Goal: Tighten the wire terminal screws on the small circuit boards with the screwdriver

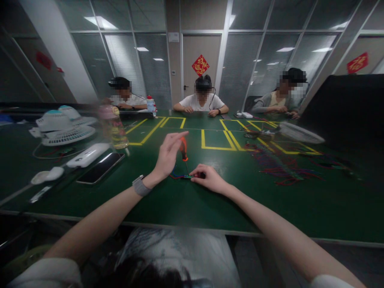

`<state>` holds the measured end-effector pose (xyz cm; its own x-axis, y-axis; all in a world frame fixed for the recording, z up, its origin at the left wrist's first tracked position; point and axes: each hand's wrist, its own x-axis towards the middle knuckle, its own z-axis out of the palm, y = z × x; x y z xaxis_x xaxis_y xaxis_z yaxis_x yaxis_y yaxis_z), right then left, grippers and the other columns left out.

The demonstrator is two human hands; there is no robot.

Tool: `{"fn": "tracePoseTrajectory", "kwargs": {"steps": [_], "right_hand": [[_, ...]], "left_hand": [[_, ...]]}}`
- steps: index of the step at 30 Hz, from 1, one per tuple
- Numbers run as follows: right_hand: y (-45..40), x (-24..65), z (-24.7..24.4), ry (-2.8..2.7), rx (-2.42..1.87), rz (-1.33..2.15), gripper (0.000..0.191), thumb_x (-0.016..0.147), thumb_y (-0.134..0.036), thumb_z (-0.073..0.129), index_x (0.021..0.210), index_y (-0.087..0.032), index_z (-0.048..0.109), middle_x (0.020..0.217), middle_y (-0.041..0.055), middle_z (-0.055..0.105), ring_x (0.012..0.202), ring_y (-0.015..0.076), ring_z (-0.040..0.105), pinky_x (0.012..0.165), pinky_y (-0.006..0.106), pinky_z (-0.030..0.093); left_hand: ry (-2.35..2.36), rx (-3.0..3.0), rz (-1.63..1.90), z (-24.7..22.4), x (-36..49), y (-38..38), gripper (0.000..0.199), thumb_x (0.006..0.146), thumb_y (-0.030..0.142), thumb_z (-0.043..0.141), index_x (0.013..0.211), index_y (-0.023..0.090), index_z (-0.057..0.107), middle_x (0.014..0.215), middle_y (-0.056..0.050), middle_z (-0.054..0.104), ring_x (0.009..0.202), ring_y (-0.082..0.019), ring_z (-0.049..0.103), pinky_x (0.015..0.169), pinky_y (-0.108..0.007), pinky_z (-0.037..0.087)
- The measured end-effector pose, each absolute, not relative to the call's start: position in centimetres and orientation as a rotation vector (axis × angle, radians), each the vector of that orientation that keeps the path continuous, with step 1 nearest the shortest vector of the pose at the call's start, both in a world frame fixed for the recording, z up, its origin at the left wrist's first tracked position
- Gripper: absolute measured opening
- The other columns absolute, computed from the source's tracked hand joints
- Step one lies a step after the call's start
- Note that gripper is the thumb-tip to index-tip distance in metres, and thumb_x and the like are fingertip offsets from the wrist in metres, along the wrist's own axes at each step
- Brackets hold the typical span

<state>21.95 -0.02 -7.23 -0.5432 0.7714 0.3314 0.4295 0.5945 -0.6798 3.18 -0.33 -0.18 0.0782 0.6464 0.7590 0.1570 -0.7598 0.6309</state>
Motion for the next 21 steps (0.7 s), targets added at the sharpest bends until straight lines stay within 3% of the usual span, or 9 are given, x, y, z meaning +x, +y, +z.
{"fn": "tracePoseTrajectory", "kwargs": {"steps": [4,8,11,16,18,21], "right_hand": [[-0.03,21.96,-7.19,-2.208,-0.942,0.723,0.02,0.081,-0.032,0.066,0.091,-0.016,0.072,0.082,0.0046,0.061,0.075,0.0159,0.057,0.071,0.03,0.046],[0.02,21.96,-7.27,-2.204,-0.942,0.718,0.02,0.08,-0.032,0.067,0.091,-0.016,0.072,0.082,0.0046,0.061,0.075,0.0159,0.057,0.071,0.03,0.046],[0.05,21.97,-7.35,-2.2,-0.941,0.708,0.019,0.08,-0.032,0.067,0.091,-0.017,0.072,0.08,0.0038,0.06,0.074,0.0157,0.057,0.07,0.03,0.046],[0.05,21.96,-7.33,-2.198,-0.938,0.716,0.02,0.08,-0.032,0.066,0.091,-0.017,0.072,0.081,0.0041,0.06,0.073,0.0157,0.057,0.071,0.03,0.046],[0.03,21.94,-7.31,-2.197,-0.935,0.719,0.02,0.08,-0.033,0.066,0.091,-0.017,0.072,0.081,0.004,0.06,0.074,0.0158,0.057,0.07,0.03,0.047],[0.01,21.92,-7.27,-2.193,-0.935,0.716,0.021,0.08,-0.034,0.066,0.09,-0.017,0.072,0.08,0.0038,0.06,0.073,0.0157,0.057,0.07,0.03,0.047]], "left_hand": [[0.639,1.867,1.636,-0.21,3.38,-0.39,0.033,0.094,0.028,0.045,0.124,0.022,0.058,0.116,-0.008,0.061,0.095,-0.016,0.062,0.08,-0.029,0.053],[0.724,1.94,1.705,-0.06,3.37,-0.64,0.023,0.085,0.028,0.061,0.107,0.022,0.067,0.099,-0.005,0.059,0.088,-0.014,0.059,0.075,-0.025,0.053],[0.788,1.984,1.748,0.08,3.22,-0.74,0.018,0.085,0.029,0.061,0.099,0.023,0.071,0.1,-0.005,0.052,0.089,-0.013,0.056,0.077,-0.024,0.052],[0.623,1.921,1.643,0.16,3.25,-0.63,0.031,0.093,0.024,0.044,0.118,0.024,0.063,0.123,-0.008,0.054,0.11,-0.017,0.056,0.088,-0.029,0.052],[0.539,1.847,1.577,0.12,3.37,-0.62,0.034,0.094,0.023,0.042,0.124,0.023,0.058,0.125,-0.009,0.057,0.106,-0.017,0.06,0.087,-0.032,0.053],[0.544,1.81,1.572,0.02,3.46,-0.69,0.032,0.091,0.025,0.05,0.122,0.021,0.058,0.112,-0.009,0.064,0.094,-0.017,0.064,0.081,-0.03,0.055]]}}
